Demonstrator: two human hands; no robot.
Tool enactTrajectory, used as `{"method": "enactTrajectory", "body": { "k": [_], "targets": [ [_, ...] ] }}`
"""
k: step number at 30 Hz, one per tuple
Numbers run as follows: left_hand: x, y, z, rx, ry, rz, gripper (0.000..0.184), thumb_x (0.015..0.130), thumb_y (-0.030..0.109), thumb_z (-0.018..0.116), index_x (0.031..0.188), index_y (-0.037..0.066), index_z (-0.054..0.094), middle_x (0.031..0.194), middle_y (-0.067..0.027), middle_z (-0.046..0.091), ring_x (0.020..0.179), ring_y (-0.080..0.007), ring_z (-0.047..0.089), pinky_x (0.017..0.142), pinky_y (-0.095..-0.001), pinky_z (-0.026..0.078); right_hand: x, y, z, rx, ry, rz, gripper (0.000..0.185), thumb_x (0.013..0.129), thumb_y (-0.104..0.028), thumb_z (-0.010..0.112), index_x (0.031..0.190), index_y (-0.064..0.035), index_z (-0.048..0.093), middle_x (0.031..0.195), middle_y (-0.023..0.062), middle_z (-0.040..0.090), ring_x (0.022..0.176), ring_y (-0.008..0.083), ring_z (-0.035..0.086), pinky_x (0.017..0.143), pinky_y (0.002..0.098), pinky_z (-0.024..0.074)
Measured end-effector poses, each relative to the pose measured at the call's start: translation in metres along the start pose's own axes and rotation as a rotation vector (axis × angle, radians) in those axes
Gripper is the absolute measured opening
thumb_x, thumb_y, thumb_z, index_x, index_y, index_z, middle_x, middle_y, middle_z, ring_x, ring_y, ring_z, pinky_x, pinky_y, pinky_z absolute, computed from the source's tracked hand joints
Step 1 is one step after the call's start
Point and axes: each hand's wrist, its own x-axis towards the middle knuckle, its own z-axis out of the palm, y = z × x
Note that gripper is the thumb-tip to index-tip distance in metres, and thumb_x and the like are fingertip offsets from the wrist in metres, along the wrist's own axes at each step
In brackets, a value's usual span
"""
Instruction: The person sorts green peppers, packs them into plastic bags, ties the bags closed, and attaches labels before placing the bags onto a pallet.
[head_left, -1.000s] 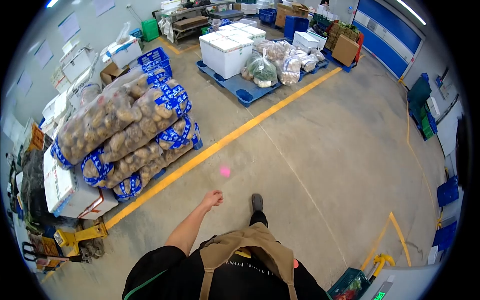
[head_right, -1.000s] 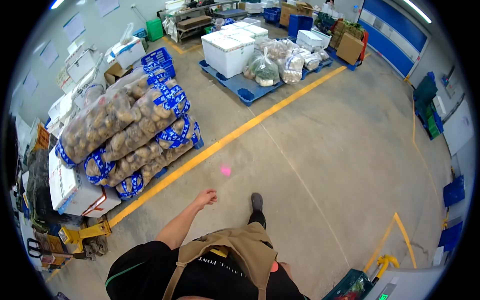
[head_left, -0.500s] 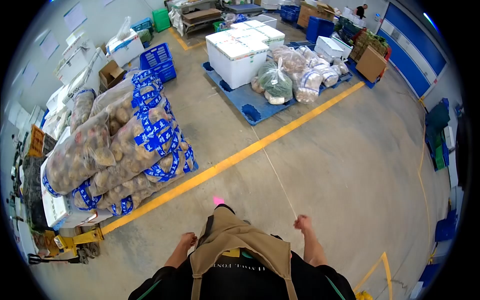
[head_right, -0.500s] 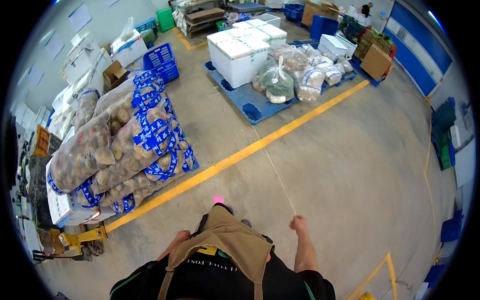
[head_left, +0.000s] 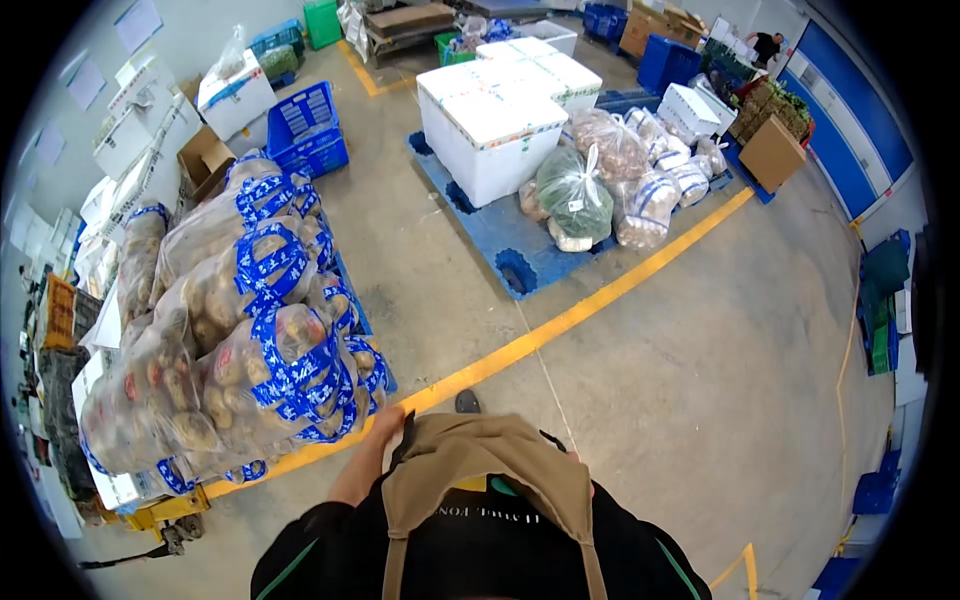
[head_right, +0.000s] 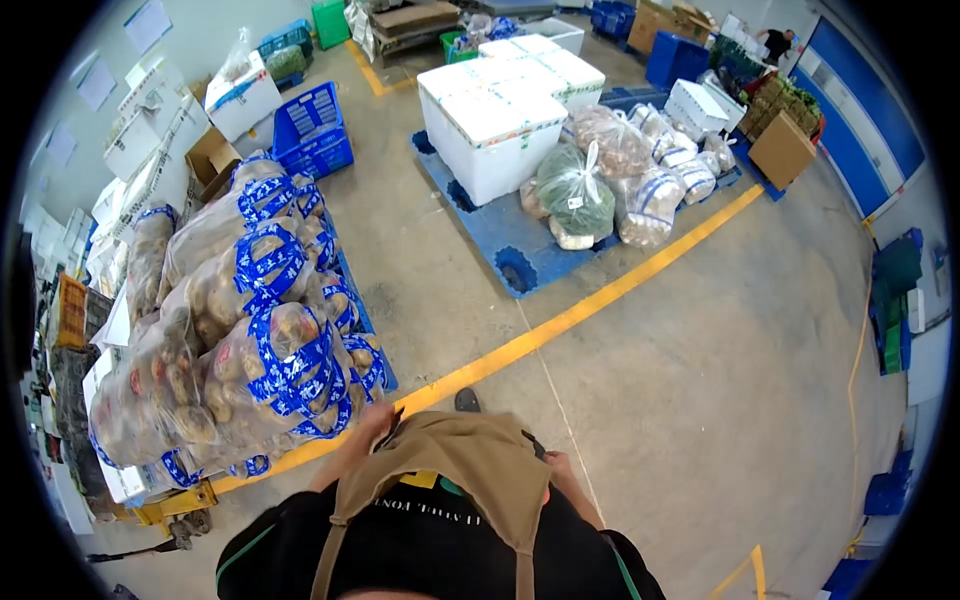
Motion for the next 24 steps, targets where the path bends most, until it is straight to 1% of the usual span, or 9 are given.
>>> {"method": "enactTrajectory", "body": {
  "k": [1,2,5,9,14,16,18,20,24],
  "targets": [
    [0.017,0.044,-0.030,-0.439,0.057,-0.179,0.025,0.085,0.025,0.053,0.077,0.004,0.064,0.069,-0.0110,0.062,0.062,-0.0204,0.061,0.052,-0.0350,0.048,-0.003,-0.017,-0.001,-0.034,0.004,0.014,0.026,0.079,-0.009,0.055,0.098,0.0064,0.061,0.077,0.0144,0.062,0.062,0.0235,0.060,0.049,0.0346,0.0477],
    [0.058,0.050,-0.045,-0.707,-0.094,-0.149,0.022,0.087,0.024,0.053,0.092,0.004,0.061,0.075,-0.0102,0.062,0.066,-0.0205,0.061,0.056,-0.0323,0.049,-0.001,-0.035,0.000,-0.063,0.009,0.021,0.026,0.079,-0.009,0.054,0.099,0.0065,0.060,0.077,0.0145,0.062,0.063,0.0238,0.061,0.049,0.0350,0.0481],
    [0.096,0.167,-0.111,-0.766,0.038,-0.109,0.027,0.088,0.019,0.051,0.106,-0.001,0.054,0.083,-0.0087,0.060,0.068,-0.0184,0.059,0.057,-0.0298,0.048,0.043,-0.067,0.002,0.161,0.009,0.100,0.028,0.079,-0.008,0.052,0.103,0.0061,0.057,0.075,0.0145,0.061,0.060,0.0253,0.060,0.048,0.0359,0.0492],
    [0.143,0.234,-0.165,-0.770,0.024,-0.020,0.030,0.089,0.017,0.050,0.113,-0.001,0.052,0.087,-0.0086,0.061,0.074,-0.0181,0.060,0.063,-0.0293,0.049,0.120,-0.121,-0.007,0.268,-0.046,0.270,0.031,0.080,-0.007,0.049,0.108,0.0050,0.052,0.069,0.0147,0.058,0.052,0.0259,0.059,0.044,0.0359,0.0493],
    [0.216,0.180,-0.174,-0.767,0.021,-0.124,0.031,0.086,0.015,0.053,0.110,-0.005,0.052,0.075,-0.0104,0.059,0.056,-0.0179,0.055,0.047,-0.0296,0.044,0.244,-0.234,0.006,0.176,-0.112,0.251,0.024,0.080,-0.007,0.049,0.101,0.0041,0.053,0.068,0.0155,0.057,0.047,0.0235,0.057,0.038,0.0343,0.0465],
    [0.218,0.146,-0.170,-0.878,0.148,-0.326,0.018,0.084,0.011,0.048,0.089,-0.005,0.056,0.066,-0.0115,0.056,0.047,-0.0186,0.051,0.036,-0.0301,0.036,0.289,-0.286,0.007,0.125,-0.136,0.214,0.021,0.080,-0.008,0.050,0.098,0.0021,0.054,0.068,0.0146,0.056,0.048,0.0233,0.056,0.039,0.0347,0.0461],
    [0.222,0.096,-0.166,-0.787,0.140,-0.325,0.018,0.081,0.013,0.049,0.069,0.001,0.054,0.060,-0.0127,0.055,0.047,-0.0225,0.053,0.037,-0.0336,0.037,0.343,-0.363,0.024,0.081,-0.086,0.140,0.018,0.081,-0.009,0.053,0.097,-0.0009,0.055,0.068,0.0128,0.056,0.051,0.0234,0.055,0.042,0.0359,0.0463],
    [0.207,0.096,-0.176,-0.806,0.163,-0.444,0.017,0.081,0.013,0.049,0.070,0.001,0.054,0.060,-0.0121,0.055,0.047,-0.0221,0.053,0.037,-0.0332,0.038,0.403,-0.436,0.036,0.194,-0.109,0.125,0.028,0.083,-0.015,0.054,0.108,-0.0028,0.051,0.077,0.0145,0.057,0.054,0.0255,0.058,0.044,0.0380,0.0491],
    [0.214,0.115,-0.199,-0.970,0.243,-0.619,0.016,0.083,0.013,0.049,0.073,0.002,0.053,0.060,-0.0111,0.055,0.048,-0.0213,0.053,0.038,-0.0324,0.039,0.492,-0.590,0.075,0.408,-0.152,0.017,0.064,0.087,-0.035,0.055,0.136,-0.0060,0.026,0.124,0.0199,0.042,0.101,0.0344,0.055,0.069,0.0499,0.0511]
  ]
}}
